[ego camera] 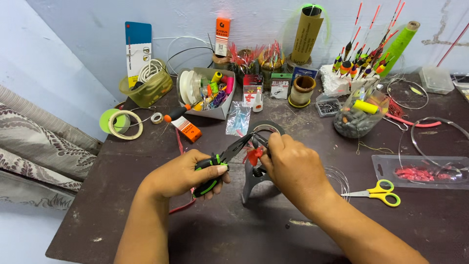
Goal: The person uses pliers to crimp a small metal piece onto a red feathered fishing lure, then wraps the base with pink thread and trims the excess with scissors. The finished lure is placed into a clear plastic tray.
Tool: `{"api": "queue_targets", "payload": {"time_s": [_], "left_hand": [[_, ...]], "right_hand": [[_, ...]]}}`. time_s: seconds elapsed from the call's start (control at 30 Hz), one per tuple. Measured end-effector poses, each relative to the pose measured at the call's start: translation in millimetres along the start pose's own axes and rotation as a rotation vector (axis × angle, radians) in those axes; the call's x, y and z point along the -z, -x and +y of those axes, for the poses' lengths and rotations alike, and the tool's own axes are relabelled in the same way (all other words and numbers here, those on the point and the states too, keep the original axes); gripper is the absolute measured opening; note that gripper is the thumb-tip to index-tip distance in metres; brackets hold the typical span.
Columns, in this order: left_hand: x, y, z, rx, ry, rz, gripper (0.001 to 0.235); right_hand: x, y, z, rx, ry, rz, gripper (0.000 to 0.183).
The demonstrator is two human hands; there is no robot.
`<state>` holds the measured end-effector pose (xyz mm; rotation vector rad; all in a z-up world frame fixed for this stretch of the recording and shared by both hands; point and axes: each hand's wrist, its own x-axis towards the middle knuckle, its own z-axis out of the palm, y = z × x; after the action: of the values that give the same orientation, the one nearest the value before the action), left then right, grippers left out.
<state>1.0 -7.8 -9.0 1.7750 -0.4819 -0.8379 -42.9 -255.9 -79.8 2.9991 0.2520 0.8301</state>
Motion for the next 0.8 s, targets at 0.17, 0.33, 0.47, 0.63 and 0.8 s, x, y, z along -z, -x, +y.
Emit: {"api": "queue_targets", "payload": {"time_s": [0.17, 0.33, 0.47, 0.63, 0.8], "left_hand": [[2, -2, -3, 0.011, -0.014, -0.007, 0.039], [2, -2, -6, -0.004, 0.007, 0.0, 0.038], [1, -3, -9, -0.018, 0.046, 0.0, 0.036], [0, -4, -8, -0.036, 0.047, -0.008, 0.036], [-4, -5, -7, -0.011, -0.082, 0.058, 0.035]], "right_hand": [[-6, 1, -2, -0.005, 0.034, 0.016, 0.025], [-12, 3, -2, -0.018, -0.017, 0.016, 0.025], [0, -2, -1, -0.016, -0.019, 0.074, 0.025], [12, 2, 0, -0.036, -0.05, 0.128, 0.026], [23, 16, 9, -0.052, -0.079, 0.075, 0.029]]}}
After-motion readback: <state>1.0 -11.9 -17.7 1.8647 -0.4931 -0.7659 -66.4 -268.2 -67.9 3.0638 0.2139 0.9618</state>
